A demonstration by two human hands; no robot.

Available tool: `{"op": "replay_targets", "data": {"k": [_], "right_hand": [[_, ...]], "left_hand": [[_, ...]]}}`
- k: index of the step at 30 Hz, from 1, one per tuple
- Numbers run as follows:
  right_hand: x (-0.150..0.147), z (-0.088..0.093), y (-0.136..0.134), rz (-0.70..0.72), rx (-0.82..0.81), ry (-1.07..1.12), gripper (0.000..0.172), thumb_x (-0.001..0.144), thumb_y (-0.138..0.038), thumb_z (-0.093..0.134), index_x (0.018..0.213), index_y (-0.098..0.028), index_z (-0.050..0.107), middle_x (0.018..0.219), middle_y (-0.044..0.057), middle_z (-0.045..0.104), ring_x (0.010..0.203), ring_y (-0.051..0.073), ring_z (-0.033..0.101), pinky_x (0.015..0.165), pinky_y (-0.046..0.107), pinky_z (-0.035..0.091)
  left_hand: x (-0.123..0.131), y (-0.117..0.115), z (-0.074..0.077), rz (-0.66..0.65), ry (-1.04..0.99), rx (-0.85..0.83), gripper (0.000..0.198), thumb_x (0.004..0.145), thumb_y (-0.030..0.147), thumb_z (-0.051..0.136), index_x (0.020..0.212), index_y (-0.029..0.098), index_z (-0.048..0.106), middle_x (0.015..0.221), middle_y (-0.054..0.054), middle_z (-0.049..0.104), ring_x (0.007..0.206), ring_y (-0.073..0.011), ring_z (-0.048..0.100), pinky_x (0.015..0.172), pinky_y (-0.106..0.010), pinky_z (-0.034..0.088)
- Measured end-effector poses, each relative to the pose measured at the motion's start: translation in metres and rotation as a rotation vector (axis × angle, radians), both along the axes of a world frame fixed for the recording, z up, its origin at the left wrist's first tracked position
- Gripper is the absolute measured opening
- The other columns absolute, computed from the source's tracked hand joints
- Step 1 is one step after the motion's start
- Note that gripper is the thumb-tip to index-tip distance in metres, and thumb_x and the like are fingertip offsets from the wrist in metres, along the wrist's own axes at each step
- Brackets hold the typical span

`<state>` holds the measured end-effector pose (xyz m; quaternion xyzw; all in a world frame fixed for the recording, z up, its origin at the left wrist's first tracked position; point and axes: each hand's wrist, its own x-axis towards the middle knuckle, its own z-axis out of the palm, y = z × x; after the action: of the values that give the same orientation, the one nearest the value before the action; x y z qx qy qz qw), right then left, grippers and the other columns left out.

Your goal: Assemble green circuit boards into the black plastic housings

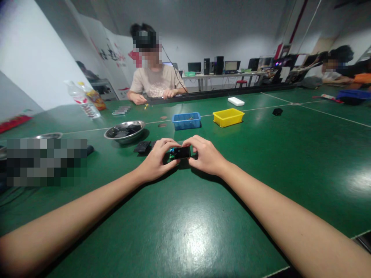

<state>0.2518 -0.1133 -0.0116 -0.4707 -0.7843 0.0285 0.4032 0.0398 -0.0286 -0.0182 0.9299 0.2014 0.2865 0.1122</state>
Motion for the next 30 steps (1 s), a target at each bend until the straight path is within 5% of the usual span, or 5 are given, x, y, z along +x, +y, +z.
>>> {"op": "replay_targets", "data": {"k": [11,18,23,30], "right_hand": [[-0.0004,-0.0016,0.0008,-0.009,-0.044,-0.004,0.032,0.075,-0.012,0.067,0.106,-0.019,0.06,0.099,0.004,0.063,0.079,0.015,0.056,0.075,0.029,0.047],[-0.0013,-0.0038,-0.0006,0.035,-0.086,0.008,0.05,0.078,-0.022,0.074,0.125,-0.021,0.056,0.109,0.006,0.063,0.084,0.016,0.059,0.077,0.031,0.05],[-0.0034,0.0002,-0.0024,0.044,-0.079,-0.015,0.039,0.081,-0.022,0.074,0.118,-0.019,0.062,0.108,0.007,0.066,0.082,0.016,0.06,0.076,0.03,0.05],[-0.005,-0.0001,-0.0016,0.061,-0.108,-0.063,0.033,0.078,-0.02,0.076,0.109,-0.014,0.067,0.098,0.007,0.07,0.083,0.017,0.061,0.077,0.029,0.048]], "left_hand": [[0.0003,-0.0025,0.0021,-0.045,-0.128,0.018,0.027,0.088,0.033,0.063,0.11,0.021,0.053,0.118,-0.01,0.06,0.113,-0.0246,0.056,0.102,-0.042,0.046],[-0.0002,-0.0053,0.0021,-0.075,-0.24,-0.045,0.029,0.087,0.03,0.064,0.112,0.02,0.052,0.109,-0.008,0.064,0.1,-0.0206,0.063,0.089,-0.036,0.053],[-0.0007,-0.0065,0.0039,-0.089,-0.179,0.03,0.019,0.092,0.034,0.063,0.105,0.02,0.06,0.102,-0.007,0.068,0.092,-0.0188,0.063,0.08,-0.032,0.052],[0.0003,-0.0067,0.0017,-0.207,-0.284,0.154,0.033,0.086,0.036,0.076,0.108,0.018,0.057,0.097,-0.006,0.068,0.084,-0.0158,0.063,0.073,-0.028,0.054]]}}
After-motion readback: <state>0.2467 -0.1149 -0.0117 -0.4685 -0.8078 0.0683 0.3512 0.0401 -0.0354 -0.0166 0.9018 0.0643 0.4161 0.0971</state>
